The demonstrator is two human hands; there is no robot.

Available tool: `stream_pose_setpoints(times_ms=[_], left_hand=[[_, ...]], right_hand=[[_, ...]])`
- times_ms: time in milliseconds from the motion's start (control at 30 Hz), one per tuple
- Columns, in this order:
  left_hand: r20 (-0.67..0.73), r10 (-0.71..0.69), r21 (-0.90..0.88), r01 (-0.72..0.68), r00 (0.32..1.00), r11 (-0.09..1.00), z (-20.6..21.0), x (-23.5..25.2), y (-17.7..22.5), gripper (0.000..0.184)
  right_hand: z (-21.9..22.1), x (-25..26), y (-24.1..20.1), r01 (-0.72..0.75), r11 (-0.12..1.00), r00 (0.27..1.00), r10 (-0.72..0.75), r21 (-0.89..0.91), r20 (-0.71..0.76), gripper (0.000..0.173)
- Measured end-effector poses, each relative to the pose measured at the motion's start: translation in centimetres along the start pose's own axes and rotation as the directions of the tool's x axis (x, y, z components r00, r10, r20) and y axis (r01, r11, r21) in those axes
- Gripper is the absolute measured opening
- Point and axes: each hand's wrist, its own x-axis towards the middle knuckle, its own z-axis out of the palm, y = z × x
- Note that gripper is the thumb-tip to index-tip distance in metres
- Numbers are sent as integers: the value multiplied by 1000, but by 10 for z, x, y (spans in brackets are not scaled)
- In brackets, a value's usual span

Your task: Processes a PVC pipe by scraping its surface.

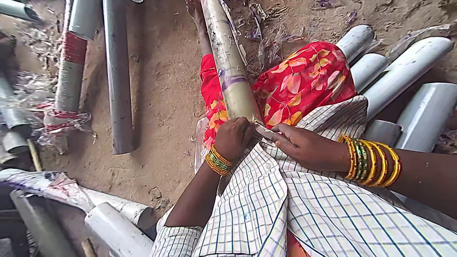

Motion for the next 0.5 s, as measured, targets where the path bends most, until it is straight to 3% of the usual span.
stream_pose_setpoints(times_ms=[200, 500], left_hand=[[30, -36, -8, 36, 999, 999, -2, 3, 3, 31], [39, -81, -29, 82, 996, 996, -4, 3, 1, 32]], right_hand=[[7, -7, 12, 65, 998, 993, -63, 12, -98, 33], [5, 5, 10, 31, 999, 999, -30, 15, -23, 29]])
